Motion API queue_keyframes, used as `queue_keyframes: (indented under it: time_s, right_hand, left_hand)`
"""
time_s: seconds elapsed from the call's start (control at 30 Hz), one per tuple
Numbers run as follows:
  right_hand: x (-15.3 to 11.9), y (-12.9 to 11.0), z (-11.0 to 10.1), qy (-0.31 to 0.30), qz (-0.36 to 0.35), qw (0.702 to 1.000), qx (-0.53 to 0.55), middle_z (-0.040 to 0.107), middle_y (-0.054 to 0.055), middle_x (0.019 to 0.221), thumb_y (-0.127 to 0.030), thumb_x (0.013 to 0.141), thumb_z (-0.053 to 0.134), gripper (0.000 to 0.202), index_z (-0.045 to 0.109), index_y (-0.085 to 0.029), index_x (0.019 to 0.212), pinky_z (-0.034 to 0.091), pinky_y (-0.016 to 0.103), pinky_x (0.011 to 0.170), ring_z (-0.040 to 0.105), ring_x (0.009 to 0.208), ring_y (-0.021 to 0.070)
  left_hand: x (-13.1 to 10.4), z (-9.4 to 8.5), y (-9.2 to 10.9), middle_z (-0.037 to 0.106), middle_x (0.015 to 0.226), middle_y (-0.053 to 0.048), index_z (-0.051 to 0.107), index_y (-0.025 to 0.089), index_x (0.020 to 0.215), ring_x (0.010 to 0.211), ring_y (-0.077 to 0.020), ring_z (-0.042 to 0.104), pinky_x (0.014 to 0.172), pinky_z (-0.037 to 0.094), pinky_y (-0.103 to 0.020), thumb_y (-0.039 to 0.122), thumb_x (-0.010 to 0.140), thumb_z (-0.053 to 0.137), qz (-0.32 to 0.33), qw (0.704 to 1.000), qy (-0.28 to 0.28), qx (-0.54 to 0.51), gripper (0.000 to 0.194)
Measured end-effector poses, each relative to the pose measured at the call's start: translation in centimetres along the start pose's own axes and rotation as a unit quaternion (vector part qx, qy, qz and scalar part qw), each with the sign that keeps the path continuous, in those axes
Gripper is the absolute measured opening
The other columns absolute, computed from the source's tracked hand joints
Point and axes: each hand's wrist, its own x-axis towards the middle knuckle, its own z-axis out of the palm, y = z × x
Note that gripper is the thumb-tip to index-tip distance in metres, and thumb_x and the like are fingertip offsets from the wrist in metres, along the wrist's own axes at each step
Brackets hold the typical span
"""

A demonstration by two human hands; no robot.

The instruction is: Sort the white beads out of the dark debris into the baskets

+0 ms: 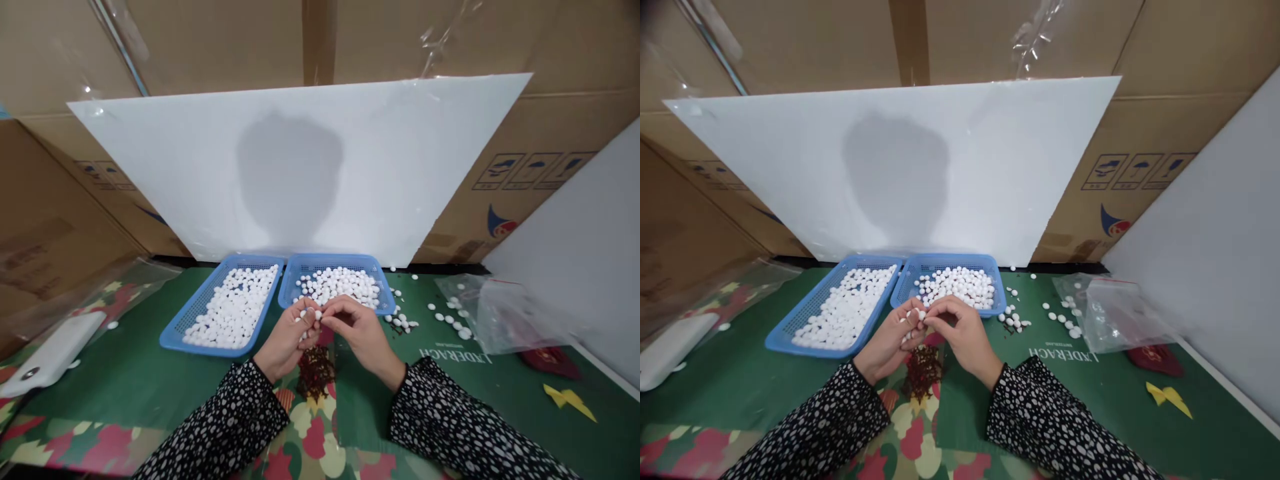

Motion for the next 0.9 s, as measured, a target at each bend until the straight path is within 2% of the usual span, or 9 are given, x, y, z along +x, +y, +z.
queue_keyframes:
  time_s: [0.2, 0.27, 0.43, 0.53, 0.63, 0.73, 0.8, 0.83, 0.9]
  right_hand:
    - [-0.4, 0.2, 0.3, 0.013, 0.033, 0.999, 0.028, 0.064, 0.001, 0.081, -0.027, 0.081, 0.069, 0.013, 0.060, -0.020, 0.077, 0.049, 0.029, 0.071, 0.060, 0.075, 0.0166]
    - [-0.4, 0.3, 0.2, 0.016, 0.030, 0.999, 0.020, 0.063, 0.000, 0.079, -0.027, 0.081, 0.069, 0.011, 0.060, -0.020, 0.082, 0.049, 0.028, 0.069, 0.060, 0.073, 0.0160]
    - [-0.6, 0.4, 0.0, -0.028, -0.046, 0.995, -0.086, 0.063, 0.003, 0.091, -0.024, 0.089, 0.060, 0.021, 0.067, -0.027, 0.109, 0.051, 0.034, 0.077, 0.061, 0.084, 0.0185]
    - [-0.4, 0.6, 0.2, -0.019, -0.112, 0.984, -0.138, 0.062, 0.005, 0.100, -0.022, 0.090, 0.058, 0.020, 0.069, -0.028, 0.106, 0.051, 0.037, 0.084, 0.060, 0.094, 0.0204]
    - [0.6, 0.8, -0.1, -0.003, -0.138, 0.976, -0.168, 0.065, 0.005, 0.103, -0.022, 0.090, 0.059, 0.017, 0.067, -0.026, 0.104, 0.051, 0.038, 0.087, 0.061, 0.097, 0.0208]
    - [2.1, 1.1, -1.2, 0.029, -0.148, 0.962, -0.227, 0.067, 0.006, 0.101, -0.021, 0.092, 0.055, 0.018, 0.066, -0.026, 0.106, 0.051, 0.038, 0.088, 0.062, 0.096, 0.0210]
    - [2.5, 1.5, -2.1, 0.030, -0.162, 0.946, -0.280, 0.066, 0.007, 0.110, -0.021, 0.092, 0.055, 0.019, 0.066, -0.026, 0.107, 0.048, 0.042, 0.093, 0.060, 0.104, 0.0234]
    - [2.3, 1.7, -2.4, 0.022, -0.168, 0.938, -0.301, 0.065, 0.008, 0.113, -0.022, 0.092, 0.055, 0.019, 0.067, -0.026, 0.107, 0.047, 0.044, 0.093, 0.058, 0.106, 0.0246]
    - [1.1, 2.2, -2.6, -0.036, -0.170, 0.932, -0.319, 0.067, 0.008, 0.104, -0.022, 0.094, 0.052, 0.020, 0.067, -0.026, 0.107, 0.050, 0.041, 0.087, 0.061, 0.099, 0.0236]
  left_hand:
    - [-0.2, -0.4, -0.2, 0.046, 0.061, 0.005, 0.052, 0.016, 0.083, 0.043, -0.0014, 0.025, 0.040, 0.014, -0.016, 0.037, 0.085, 0.064, -0.017, 1.000, -0.010, 0.016, 0.024]
    - [-0.3, -0.4, -0.2, 0.047, 0.062, 0.005, 0.053, 0.016, 0.083, 0.043, -0.0013, 0.025, 0.040, 0.014, -0.016, 0.038, 0.085, 0.065, -0.019, 1.000, -0.009, 0.016, 0.025]
    - [-0.3, -0.3, -0.4, 0.048, 0.063, 0.003, 0.055, 0.015, 0.080, 0.043, -0.0015, 0.028, 0.039, 0.016, -0.016, 0.042, 0.081, 0.069, -0.039, 0.999, 0.006, 0.003, 0.030]
    - [-0.1, -0.2, -0.6, 0.047, 0.062, 0.004, 0.057, 0.014, 0.081, 0.043, -0.0015, 0.029, 0.038, 0.018, -0.014, 0.043, 0.078, 0.071, -0.036, 0.998, 0.049, -0.034, 0.032]
    - [0.1, -0.3, -0.5, 0.049, 0.066, 0.002, 0.062, 0.013, 0.088, 0.047, -0.0019, 0.033, 0.038, 0.020, -0.013, 0.039, 0.076, 0.074, -0.024, 0.993, 0.090, -0.065, 0.031]
    - [-0.1, -0.6, 0.0, 0.052, 0.073, -0.001, 0.067, 0.010, 0.096, 0.052, -0.0027, 0.038, 0.039, 0.022, -0.013, 0.034, 0.079, 0.072, -0.033, 0.995, 0.077, -0.062, 0.030]
    - [-0.3, -0.8, 0.5, 0.054, 0.078, -0.004, 0.069, 0.009, 0.098, 0.054, -0.0028, 0.039, 0.040, 0.023, -0.013, 0.032, 0.081, 0.070, -0.051, 0.996, 0.056, -0.048, 0.029]
    - [-0.5, -0.9, 0.6, 0.054, 0.079, -0.004, 0.069, 0.008, 0.097, 0.054, -0.0027, 0.038, 0.041, 0.023, -0.014, 0.032, 0.080, 0.070, -0.062, 0.996, 0.049, -0.042, 0.029]
    - [-0.8, -1.3, 0.8, 0.052, 0.074, -0.003, 0.070, 0.008, 0.095, 0.051, -0.0026, 0.036, 0.040, 0.020, -0.015, 0.033, 0.079, 0.072, -0.082, 0.995, 0.041, -0.026, 0.030]
